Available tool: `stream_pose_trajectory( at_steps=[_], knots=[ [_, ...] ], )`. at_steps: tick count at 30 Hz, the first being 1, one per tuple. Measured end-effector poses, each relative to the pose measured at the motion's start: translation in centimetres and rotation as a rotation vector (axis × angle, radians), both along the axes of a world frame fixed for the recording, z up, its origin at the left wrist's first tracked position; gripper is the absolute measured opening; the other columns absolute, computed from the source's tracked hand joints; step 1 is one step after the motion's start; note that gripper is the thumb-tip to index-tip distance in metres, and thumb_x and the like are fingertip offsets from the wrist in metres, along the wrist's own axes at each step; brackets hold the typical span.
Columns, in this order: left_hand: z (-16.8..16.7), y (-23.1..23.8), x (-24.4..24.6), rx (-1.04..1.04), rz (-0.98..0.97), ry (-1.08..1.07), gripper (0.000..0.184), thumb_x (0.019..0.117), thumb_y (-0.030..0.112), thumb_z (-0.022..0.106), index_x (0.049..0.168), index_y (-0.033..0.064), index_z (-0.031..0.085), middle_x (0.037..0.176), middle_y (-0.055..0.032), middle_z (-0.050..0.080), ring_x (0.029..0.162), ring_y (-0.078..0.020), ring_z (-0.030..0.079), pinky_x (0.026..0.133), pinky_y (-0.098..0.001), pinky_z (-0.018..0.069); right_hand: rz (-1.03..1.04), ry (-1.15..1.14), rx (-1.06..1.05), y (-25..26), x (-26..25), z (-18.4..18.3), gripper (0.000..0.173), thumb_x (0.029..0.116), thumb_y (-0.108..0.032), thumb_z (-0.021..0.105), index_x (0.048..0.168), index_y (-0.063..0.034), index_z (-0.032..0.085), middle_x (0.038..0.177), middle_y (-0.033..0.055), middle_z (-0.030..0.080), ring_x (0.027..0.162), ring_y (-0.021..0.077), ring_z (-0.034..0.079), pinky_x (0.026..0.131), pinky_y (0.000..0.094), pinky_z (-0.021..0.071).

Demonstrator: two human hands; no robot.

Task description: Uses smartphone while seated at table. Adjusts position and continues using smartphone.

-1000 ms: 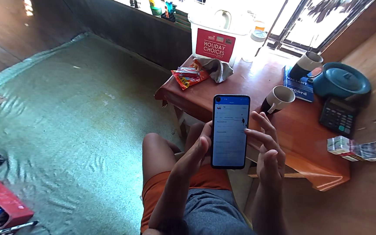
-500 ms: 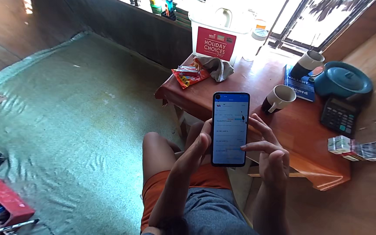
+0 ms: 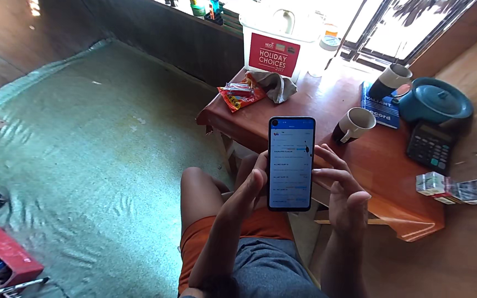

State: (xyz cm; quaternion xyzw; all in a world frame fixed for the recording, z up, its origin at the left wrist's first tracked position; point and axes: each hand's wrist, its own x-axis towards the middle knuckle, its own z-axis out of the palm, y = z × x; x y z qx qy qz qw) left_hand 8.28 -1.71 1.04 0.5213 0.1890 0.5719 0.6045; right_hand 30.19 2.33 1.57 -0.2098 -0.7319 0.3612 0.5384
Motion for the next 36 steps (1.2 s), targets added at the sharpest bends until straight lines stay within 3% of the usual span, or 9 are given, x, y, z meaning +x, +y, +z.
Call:
stream_pose_trajectory(
  at_steps=[4, 8, 11, 16, 18, 21, 24, 36],
  knots=[
    [0.01, -0.09, -0.07, -0.017, 0.019, 0.011, 0.098, 0.0849, 0.083, 0.049, 0.151, 0.0124, 0.03, 0.131, -0.0014, 0.062, 0.117, -0.0119, 0.063, 0.1, -0.0345, 0.0539, 0.045, -0.01, -0.039, -0.2, 0.1, -0.04, 0.069, 0.1019, -0.068, 0.029, 0.118, -0.0173, 0.073, 0.146, 0.0059, 0.059, 0.146, 0.0272, 0.041, 0.121, 0.048, 0.0336],
    [-0.14, -0.13, -0.18, -0.004, 0.027, 0.01, 0.099, 0.0856, 0.082, 0.048, 0.152, 0.0109, 0.03, 0.132, -0.0025, 0.062, 0.117, -0.0122, 0.063, 0.1, -0.0346, 0.0537, 0.097, -0.062, -0.057, -0.34, 0.3, -0.14, 0.065, 0.1027, -0.067, 0.028, 0.117, -0.0228, 0.074, 0.143, -0.0016, 0.06, 0.145, 0.0192, 0.042, 0.123, 0.0453, 0.0304],
    [-0.16, -0.11, -0.24, -0.005, 0.018, 0.012, 0.097, 0.0853, 0.082, 0.048, 0.151, 0.013, 0.031, 0.131, -0.0011, 0.063, 0.117, -0.0114, 0.063, 0.098, -0.0335, 0.054, 0.071, -0.078, -0.028, -0.38, 0.17, -0.01, 0.066, 0.1034, -0.066, 0.028, 0.119, -0.0212, 0.074, 0.141, -0.0011, 0.062, 0.146, 0.0205, 0.041, 0.125, 0.0498, 0.0232],
    [-0.12, -0.07, -0.17, -0.004, 0.022, 0.016, 0.099, 0.085, 0.083, 0.048, 0.151, 0.0114, 0.03, 0.131, -0.0012, 0.062, 0.117, -0.0111, 0.063, 0.099, -0.0333, 0.0539, 0.086, -0.034, -0.055, -0.33, 0.01, 0.01, 0.066, 0.1019, -0.067, 0.031, 0.132, -0.02, 0.066, 0.142, -0.0017, 0.061, 0.142, 0.0182, 0.045, 0.119, 0.0414, 0.0365],
    [-0.08, -0.14, -0.1, -0.02, 0.038, 0.022, 0.101, 0.0842, 0.084, 0.048, 0.152, 0.011, 0.03, 0.131, -0.0016, 0.063, 0.117, -0.0113, 0.063, 0.099, -0.0337, 0.0538, 0.086, -0.048, -0.061, -0.34, 0.06, 0.0, 0.066, 0.102, -0.067, 0.031, 0.13, -0.0203, 0.068, 0.143, -0.0002, 0.06, 0.142, 0.0194, 0.046, 0.118, 0.0431, 0.0379],
    [-0.11, -0.17, -0.08, -0.029, 0.042, 0.011, 0.1, 0.0837, 0.083, 0.05, 0.151, 0.0116, 0.031, 0.131, -0.0014, 0.063, 0.117, -0.0116, 0.063, 0.1, -0.0342, 0.0535, 0.074, -0.088, -0.047, -0.31, 0.21, -0.14, 0.068, 0.1025, -0.068, 0.027, 0.122, -0.021, 0.072, 0.143, 0.0005, 0.06, 0.145, 0.0218, 0.042, 0.123, 0.0496, 0.0291],
    [-0.07, -0.18, -0.1, -0.026, 0.036, 0.009, 0.1, 0.0838, 0.083, 0.05, 0.151, 0.0116, 0.031, 0.131, -0.0012, 0.063, 0.117, -0.0115, 0.063, 0.099, -0.0339, 0.054, 0.068, -0.084, -0.045, -0.33, 0.19, -0.1, 0.069, 0.1026, -0.068, 0.026, 0.12, -0.0208, 0.073, 0.141, -0.0006, 0.062, 0.145, 0.021, 0.042, 0.123, 0.0491, 0.0283],
    [0.0, 0.05, -0.08, -0.016, 0.007, -0.011, 0.098, 0.0846, 0.082, 0.051, 0.151, 0.0126, 0.032, 0.132, -0.0018, 0.062, 0.118, -0.0122, 0.062, 0.1, -0.0346, 0.0536, 0.133, -0.025, -0.101, -0.22, 0.36, -0.04, 0.069, 0.1012, -0.069, 0.03, 0.123, -0.0183, 0.071, 0.144, 0.0026, 0.058, 0.141, 0.0209, 0.047, 0.116, 0.0413, 0.0417]
  ],
)
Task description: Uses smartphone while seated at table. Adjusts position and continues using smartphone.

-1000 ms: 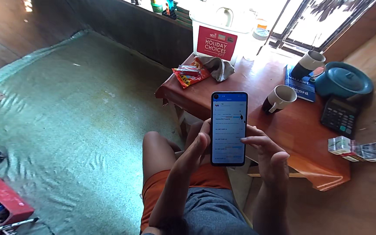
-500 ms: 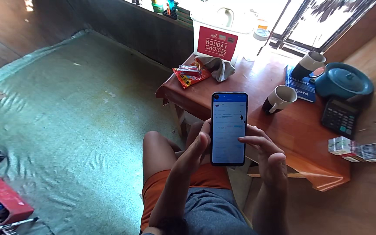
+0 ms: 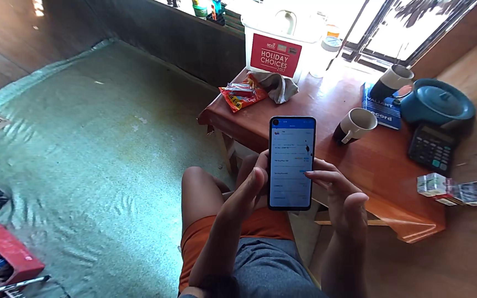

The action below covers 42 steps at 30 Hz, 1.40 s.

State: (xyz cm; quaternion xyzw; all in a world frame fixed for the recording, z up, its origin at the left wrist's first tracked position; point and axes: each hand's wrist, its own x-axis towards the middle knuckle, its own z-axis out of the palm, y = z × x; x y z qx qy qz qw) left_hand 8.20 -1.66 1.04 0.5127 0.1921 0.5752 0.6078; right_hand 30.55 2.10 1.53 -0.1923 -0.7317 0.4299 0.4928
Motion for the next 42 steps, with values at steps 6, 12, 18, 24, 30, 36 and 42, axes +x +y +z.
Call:
stream_pose_trajectory(
  at_steps=[6, 12, 18, 24, 30, 36, 42],
  knots=[
    [0.13, 0.06, 0.05, 0.007, -0.006, 0.012, 0.098, 0.0851, 0.082, 0.049, 0.151, 0.0126, 0.03, 0.13, -0.0014, 0.063, 0.115, -0.0117, 0.063, 0.097, -0.0332, 0.0548, 0.011, -0.004, 0.005, 0.13, 0.25, -0.07, 0.069, 0.1011, -0.069, 0.029, 0.119, -0.0192, 0.074, 0.144, 0.0032, 0.058, 0.141, 0.0215, 0.047, 0.116, 0.0419, 0.0404],
    [-0.02, 0.06, 0.09, -0.011, 0.013, 0.016, 0.1, 0.0836, 0.083, 0.05, 0.151, 0.0119, 0.031, 0.131, -0.0015, 0.063, 0.115, -0.0118, 0.063, 0.097, -0.0334, 0.0548, -0.013, -0.029, 0.024, 0.08, 0.32, -0.05, 0.069, 0.1019, -0.068, 0.028, 0.114, -0.0202, 0.075, 0.145, 0.0016, 0.058, 0.144, 0.0206, 0.042, 0.121, 0.0437, 0.0325],
    [-0.08, -0.02, 0.05, -0.006, 0.016, 0.017, 0.1, 0.0839, 0.083, 0.05, 0.151, 0.0112, 0.03, 0.13, -0.0012, 0.063, 0.116, -0.011, 0.063, 0.097, -0.0328, 0.0546, -0.018, -0.041, 0.036, 0.01, 0.28, -0.03, 0.066, 0.1019, -0.068, 0.029, 0.11, -0.0226, 0.076, 0.145, -0.0011, 0.058, 0.144, 0.0188, 0.042, 0.121, 0.0421, 0.033],
    [-0.08, 0.04, 0.02, 0.0, 0.02, 0.024, 0.097, 0.0853, 0.082, 0.048, 0.15, 0.0121, 0.032, 0.129, -0.0004, 0.063, 0.115, -0.0102, 0.063, 0.097, -0.032, 0.0542, -0.037, -0.061, 0.05, 0.01, 0.13, -0.07, 0.067, 0.1024, -0.067, 0.028, 0.113, -0.0214, 0.075, 0.145, -0.0001, 0.059, 0.146, 0.0205, 0.041, 0.124, 0.0478, 0.0266],
    [0.01, 0.06, 0.08, -0.002, 0.008, 0.016, 0.098, 0.085, 0.082, 0.049, 0.15, 0.0109, 0.031, 0.129, -0.0013, 0.063, 0.116, -0.0113, 0.063, 0.099, -0.0333, 0.0539, -0.025, -0.027, 0.051, 0.06, -0.08, 0.09, 0.067, 0.1019, -0.067, 0.031, 0.133, -0.0191, 0.066, 0.143, -0.0021, 0.06, 0.141, 0.0173, 0.047, 0.117, 0.0398, 0.0391],
    [-0.01, 0.02, 0.11, 0.006, 0.008, 0.004, 0.097, 0.0856, 0.082, 0.049, 0.151, 0.0115, 0.031, 0.13, -0.0016, 0.063, 0.117, -0.0109, 0.063, 0.1, -0.0327, 0.0535, -0.033, -0.046, 0.035, 0.02, -0.04, 0.12, 0.069, 0.1013, -0.069, 0.03, 0.126, -0.0186, 0.07, 0.144, -0.0007, 0.059, 0.14, 0.0176, 0.047, 0.118, 0.041, 0.0389],
    [-0.19, 0.03, 0.04, 0.007, 0.016, 0.013, 0.098, 0.0853, 0.082, 0.049, 0.151, 0.0112, 0.031, 0.13, -0.0019, 0.063, 0.117, -0.0112, 0.063, 0.099, -0.033, 0.0538, -0.047, -0.01, 0.048, 0.03, -0.12, -0.06, 0.067, 0.1017, -0.068, 0.031, 0.139, -0.0207, 0.061, 0.141, -0.0065, 0.061, 0.141, 0.0132, 0.046, 0.124, 0.0461, 0.0265]
  ],
)
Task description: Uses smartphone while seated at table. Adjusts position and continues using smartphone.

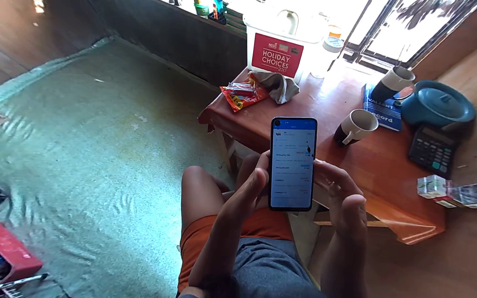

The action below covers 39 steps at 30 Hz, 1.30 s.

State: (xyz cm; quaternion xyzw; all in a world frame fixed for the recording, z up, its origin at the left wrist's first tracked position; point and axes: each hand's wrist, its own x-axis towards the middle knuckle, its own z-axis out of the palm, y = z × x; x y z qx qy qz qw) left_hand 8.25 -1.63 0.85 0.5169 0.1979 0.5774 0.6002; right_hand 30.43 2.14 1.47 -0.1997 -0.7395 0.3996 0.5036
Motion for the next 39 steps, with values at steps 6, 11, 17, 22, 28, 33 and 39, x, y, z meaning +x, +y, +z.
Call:
stream_pose_trajectory(
  at_steps=[6, 11, 17, 22, 28, 33, 39],
  knots=[
    [0.1, -0.2, -0.1, -0.005, 0.003, -0.001, 0.098, 0.0844, 0.082, 0.05, 0.15, 0.0122, 0.031, 0.13, -0.0008, 0.063, 0.116, -0.0109, 0.063, 0.099, -0.033, 0.054, 0.002, -0.005, -0.007, 0.0, -0.3, 0.3, 0.068, 0.101, -0.068, 0.035, 0.141, -0.0182, 0.059, 0.151, 0.0013, 0.052, 0.143, 0.0197, 0.045, 0.115, 0.0404, 0.0427],
    [0.0, -0.2, -0.4, -0.015, 0.007, 0.002, 0.099, 0.0838, 0.083, 0.05, 0.151, 0.013, 0.031, 0.13, -0.0023, 0.063, 0.116, -0.0126, 0.064, 0.098, -0.0345, 0.0545, 0.15, -0.066, -0.067, 0.0, 0.9, 0.0, 0.069, 0.1011, -0.07, 0.029, 0.102, -0.0207, 0.077, 0.149, 0.0041, 0.055, 0.145, 0.0243, 0.043, 0.12, 0.0485, 0.0346],
    [0.4, -0.5, -0.3, 0.004, -0.024, -0.02, 0.094, 0.0856, 0.081, 0.05, 0.15, 0.014, 0.033, 0.13, 0.0008, 0.063, 0.117, -0.0101, 0.063, 0.1, -0.0323, 0.0535, 0.198, 0.027, -0.137, 0.2, 1.3, 0.3, 0.064, 0.0988, -0.072, 0.032, 0.095, -0.0236, 0.075, 0.141, 0.0014, 0.061, 0.133, 0.0205, 0.055, 0.109, 0.0381, 0.0485],
    [0.4, -0.4, -0.2, 0.013, -0.026, 0.012, 0.097, 0.0853, 0.081, 0.05, 0.151, 0.0128, 0.03, 0.131, 0.0002, 0.062, 0.118, -0.0102, 0.062, 0.1, -0.0328, 0.0533, 0.079, 0.052, -0.097, -0.1, 0.4, 0.6, 0.068, 0.0973, -0.073, 0.035, 0.116, -0.0196, 0.072, 0.148, 0.0031, 0.055, 0.142, 0.0223, 0.046, 0.114, 0.0409, 0.0436],
    [0.4, -0.5, -0.1, 0.012, -0.025, 0.021, 0.097, 0.0854, 0.082, 0.049, 0.152, 0.0138, 0.029, 0.132, 0.0003, 0.062, 0.118, -0.0105, 0.062, 0.1, -0.0333, 0.0538, 0.006, 0.031, -0.032, 0.0, 0.0, 0.6, 0.071, 0.0972, -0.074, 0.033, 0.129, -0.0209, 0.067, 0.155, 0.0035, 0.048, 0.147, 0.0254, 0.039, 0.116, 0.0439, 0.042],
    [0.5, -0.3, 0.0, 0.032, -0.036, 0.019, 0.096, 0.0858, 0.082, 0.048, 0.151, 0.0137, 0.031, 0.131, 0.0009, 0.062, 0.117, -0.0097, 0.063, 0.099, -0.0324, 0.0541, -0.03, 0.031, -0.011, 0.1, 0.0, 0.6, 0.07, 0.0975, -0.073, 0.034, 0.132, -0.0203, 0.065, 0.155, 0.0037, 0.048, 0.147, 0.0257, 0.039, 0.116, 0.0435, 0.0422],
    [0.5, -0.3, 0.1, 0.01, -0.029, 0.021, 0.096, 0.0847, 0.083, 0.049, 0.15, 0.0149, 0.031, 0.13, 0.0008, 0.063, 0.115, -0.0097, 0.063, 0.097, -0.0323, 0.0544, -0.029, 0.043, -0.013, 0.2, 0.2, 0.6, 0.071, 0.097, -0.074, 0.035, 0.131, -0.0194, 0.066, 0.156, 0.0054, 0.046, 0.147, 0.0275, 0.039, 0.115, 0.0439, 0.0441]
  ],
)
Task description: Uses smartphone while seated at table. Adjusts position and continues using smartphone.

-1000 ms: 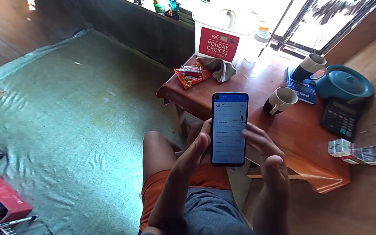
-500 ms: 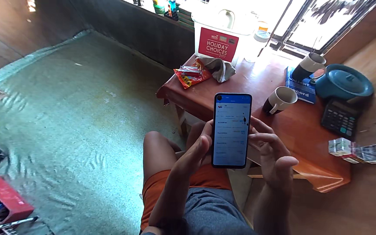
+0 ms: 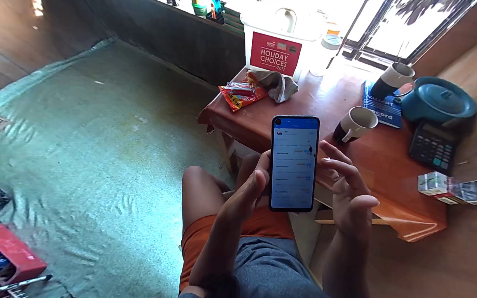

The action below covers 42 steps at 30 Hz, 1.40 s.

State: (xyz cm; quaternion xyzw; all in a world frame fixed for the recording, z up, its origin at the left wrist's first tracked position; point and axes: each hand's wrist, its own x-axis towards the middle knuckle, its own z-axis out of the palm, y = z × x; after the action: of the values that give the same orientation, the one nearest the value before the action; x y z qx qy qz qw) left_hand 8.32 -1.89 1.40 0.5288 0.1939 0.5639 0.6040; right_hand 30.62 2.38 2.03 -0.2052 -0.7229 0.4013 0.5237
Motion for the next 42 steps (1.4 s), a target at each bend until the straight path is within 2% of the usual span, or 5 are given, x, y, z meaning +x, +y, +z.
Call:
stream_pose_trajectory(
  at_steps=[12, 20, 36, 40, 42],
  knots=[
    [-0.31, 0.01, -0.2, 0.016, -0.011, -0.018, 0.095, 0.0864, 0.081, 0.049, 0.151, 0.0137, 0.03, 0.132, -0.0004, 0.062, 0.117, -0.0102, 0.062, 0.098, -0.0325, 0.0538, -0.006, -0.004, 0.002, -0.02, -0.05, -0.06, 0.072, 0.0968, -0.074, 0.035, 0.132, -0.0199, 0.066, 0.157, 0.006, 0.046, 0.147, 0.0279, 0.039, 0.113, 0.0445, 0.0458],
    [-0.24, -0.16, -0.15, 0.01, 0.004, -0.019, 0.096, 0.0855, 0.081, 0.049, 0.15, 0.0137, 0.032, 0.131, 0.0008, 0.062, 0.117, -0.0096, 0.062, 0.099, -0.0325, 0.0536, -0.02, -0.025, 0.034, -0.03, -0.15, -0.02, 0.071, 0.0979, -0.073, 0.033, 0.131, -0.0196, 0.066, 0.156, 0.0046, 0.047, 0.149, 0.0267, 0.036, 0.119, 0.0469, 0.0367],
    [-0.25, -0.17, -0.21, 0.001, 0.017, -0.028, 0.098, 0.0855, 0.082, 0.049, 0.152, 0.012, 0.03, 0.131, -0.0012, 0.062, 0.117, -0.0108, 0.062, 0.099, -0.0329, 0.0538, -0.011, -0.032, 0.042, 0.07, -0.09, -0.16, 0.069, 0.0983, -0.073, 0.031, 0.128, -0.0224, 0.068, 0.157, 0.0034, 0.045, 0.15, 0.0261, 0.034, 0.12, 0.0461, 0.0349],
    [-0.33, -0.14, -0.16, -0.009, 0.031, -0.031, 0.099, 0.0853, 0.081, 0.05, 0.152, 0.0112, 0.029, 0.132, -0.0022, 0.062, 0.118, -0.0121, 0.062, 0.099, -0.0341, 0.0539, 0.025, -0.02, 0.04, -0.08, -0.09, -0.25, 0.071, 0.0996, -0.071, 0.032, 0.125, -0.0176, 0.071, 0.151, 0.0062, 0.054, 0.147, 0.0277, 0.04, 0.121, 0.047, 0.0356],
    [-0.36, -0.1, -0.18, -0.005, 0.034, -0.024, 0.1, 0.0856, 0.082, 0.049, 0.153, 0.0106, 0.028, 0.133, -0.0024, 0.062, 0.118, -0.0121, 0.062, 0.099, -0.034, 0.0539, 0.021, -0.042, 0.058, -0.14, -0.03, -0.35, 0.072, 0.1006, -0.07, 0.029, 0.123, -0.0167, 0.072, 0.143, 0.0056, 0.062, 0.146, 0.0277, 0.043, 0.122, 0.0501, 0.031]
  ],
)
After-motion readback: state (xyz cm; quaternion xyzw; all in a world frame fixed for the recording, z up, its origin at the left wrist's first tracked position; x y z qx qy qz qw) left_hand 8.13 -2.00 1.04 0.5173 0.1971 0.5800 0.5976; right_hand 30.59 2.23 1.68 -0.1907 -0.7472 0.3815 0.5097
